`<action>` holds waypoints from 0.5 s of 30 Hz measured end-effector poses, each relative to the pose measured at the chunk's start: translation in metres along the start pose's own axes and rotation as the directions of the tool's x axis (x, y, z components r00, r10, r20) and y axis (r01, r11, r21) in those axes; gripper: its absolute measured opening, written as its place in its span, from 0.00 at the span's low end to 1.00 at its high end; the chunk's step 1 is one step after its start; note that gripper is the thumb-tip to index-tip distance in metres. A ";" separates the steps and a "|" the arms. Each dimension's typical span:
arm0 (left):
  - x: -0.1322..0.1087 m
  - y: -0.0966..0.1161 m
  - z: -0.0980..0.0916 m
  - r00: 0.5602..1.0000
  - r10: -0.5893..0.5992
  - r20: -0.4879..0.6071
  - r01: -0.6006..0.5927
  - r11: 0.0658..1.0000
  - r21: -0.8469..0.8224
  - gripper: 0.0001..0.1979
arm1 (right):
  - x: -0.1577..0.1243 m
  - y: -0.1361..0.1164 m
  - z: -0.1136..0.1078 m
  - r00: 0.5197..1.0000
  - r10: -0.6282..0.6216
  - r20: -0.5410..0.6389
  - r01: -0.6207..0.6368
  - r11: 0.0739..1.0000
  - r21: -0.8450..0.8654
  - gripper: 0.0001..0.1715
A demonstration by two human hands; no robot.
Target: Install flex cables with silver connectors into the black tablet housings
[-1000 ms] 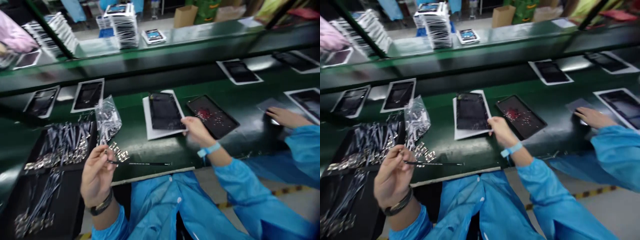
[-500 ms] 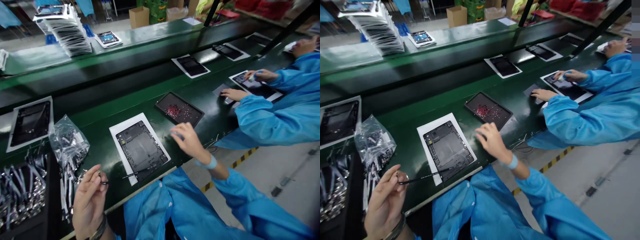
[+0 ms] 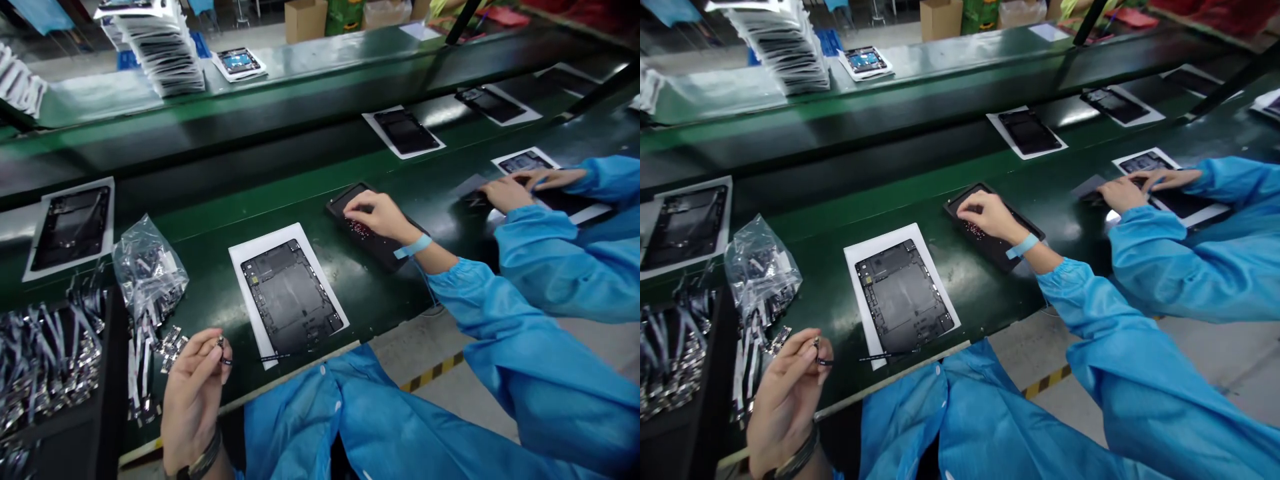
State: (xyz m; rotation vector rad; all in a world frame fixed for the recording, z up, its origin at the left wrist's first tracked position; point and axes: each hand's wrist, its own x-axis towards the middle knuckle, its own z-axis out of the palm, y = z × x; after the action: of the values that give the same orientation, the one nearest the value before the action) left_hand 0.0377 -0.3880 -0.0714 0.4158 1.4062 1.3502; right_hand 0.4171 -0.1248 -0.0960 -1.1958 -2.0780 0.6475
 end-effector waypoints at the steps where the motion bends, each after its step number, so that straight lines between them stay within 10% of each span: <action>1: 0.002 0.001 0.003 1.000 0.016 0.007 -0.016 1.000 0.012 0.20 | 0.004 -0.003 -0.004 0.992 0.074 -0.103 -0.064 0.993 0.102 0.08; 5: 0.018 0.007 0.026 0.990 0.105 0.099 -0.114 0.989 0.093 0.16 | 0.013 -0.025 -0.005 0.935 0.289 -0.207 -0.186 0.893 0.409 0.13; 10: 0.049 0.004 0.065 0.947 0.138 0.292 -0.218 0.940 0.263 0.15 | -0.013 -0.080 0.051 0.941 0.149 0.303 -0.300 0.777 0.553 0.17; 15: 0.068 -0.007 0.076 0.913 0.067 0.403 -0.207 0.926 0.315 0.14 | -0.040 -0.121 0.100 0.918 0.022 0.396 -0.270 0.766 0.583 0.14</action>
State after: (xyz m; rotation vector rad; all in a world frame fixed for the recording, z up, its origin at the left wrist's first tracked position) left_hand 0.0809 -0.2967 -0.0896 0.9854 1.2969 1.0470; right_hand 0.2904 -0.2262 -0.0914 -0.8809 -1.7982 1.6099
